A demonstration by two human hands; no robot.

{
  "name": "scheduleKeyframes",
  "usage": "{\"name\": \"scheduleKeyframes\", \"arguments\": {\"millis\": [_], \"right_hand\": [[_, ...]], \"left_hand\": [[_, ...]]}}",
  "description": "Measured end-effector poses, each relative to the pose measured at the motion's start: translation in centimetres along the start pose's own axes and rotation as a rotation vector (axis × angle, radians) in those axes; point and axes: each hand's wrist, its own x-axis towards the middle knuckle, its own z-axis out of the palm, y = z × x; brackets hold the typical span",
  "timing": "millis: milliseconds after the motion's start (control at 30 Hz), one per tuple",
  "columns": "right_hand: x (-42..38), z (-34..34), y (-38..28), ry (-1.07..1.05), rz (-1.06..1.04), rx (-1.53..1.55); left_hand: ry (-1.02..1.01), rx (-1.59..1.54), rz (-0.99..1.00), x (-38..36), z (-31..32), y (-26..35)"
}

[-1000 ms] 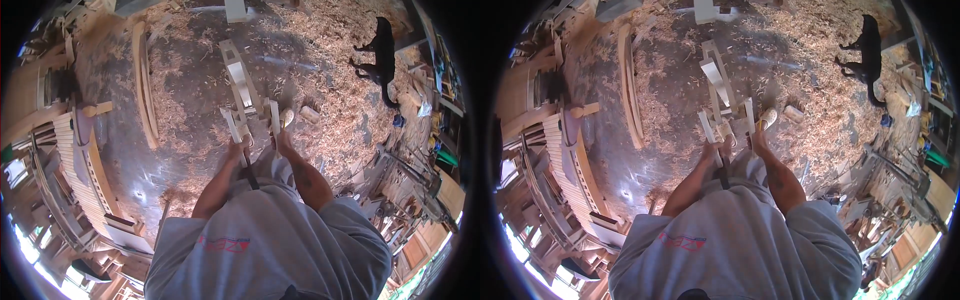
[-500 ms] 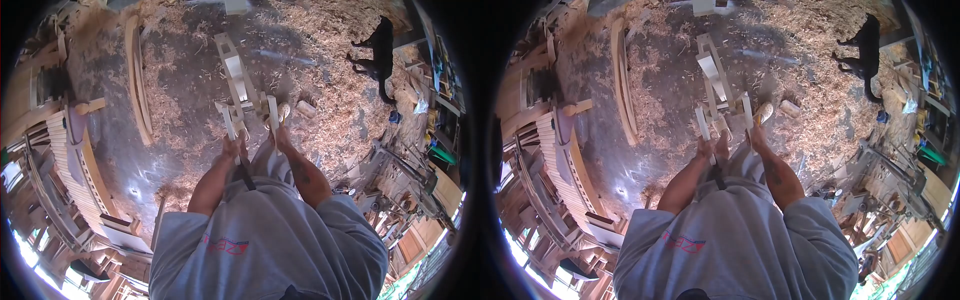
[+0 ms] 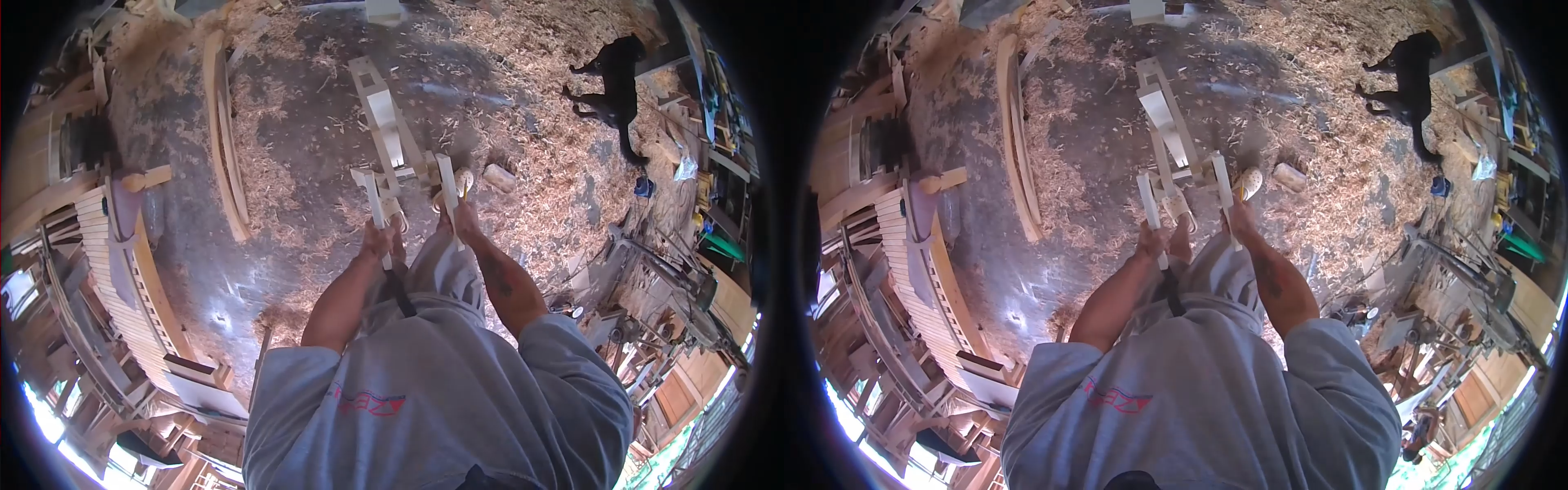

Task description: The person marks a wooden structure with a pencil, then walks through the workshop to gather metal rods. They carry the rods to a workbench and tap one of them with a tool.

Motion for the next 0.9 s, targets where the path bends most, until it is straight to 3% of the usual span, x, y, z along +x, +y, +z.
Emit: {"name": "scheduleKeyframes", "arguments": {"millis": [267, 433, 500, 600, 667, 733, 800, 900], "right_hand": [[0.3, 0.4, 0.1, -0.002, 0.068, 0.025], [-1.1, 0.1, 0.3, -0.051, -0.037, -0.14], [-1.5, -0.2, 1.1, -0.056, -0.105, -0.258], [-0.9, -0.4, 1.9, -0.099, -0.166, -0.282], [-0.5, -0.1, 2.2, -0.112, 0.075, 0.033], [-1.5, -0.3, 1.0, -0.168, 0.105, 0.054], [-2.3, -0.3, -0.4, -0.227, 0.142, 0.07], [-2.6, -0.1, -0.7, -0.302, 0.282, 0.042]], "left_hand": [[0.0, -0.007, -0.003, -0.1, 0.3, 1.1], [-0.039, -0.135, -0.06, -0.6, 1.3, 1.3], [0.192, -0.049, 0.012, -1.2, 2.5, 0.8], [0.333, -0.102, -0.016, -3.4, 5.1, 2.3], [0.455, 0.022, 0.09, -4.0, 6.3, 3.8], [0.574, 0.145, 0.188, -3.6, 6.4, 2.8], [0.654, 0.432, 0.143, -2.2, 4.6, 0.1], [0.648, 0.559, 0.016, -1.9, 3.4, -0.7]]}}
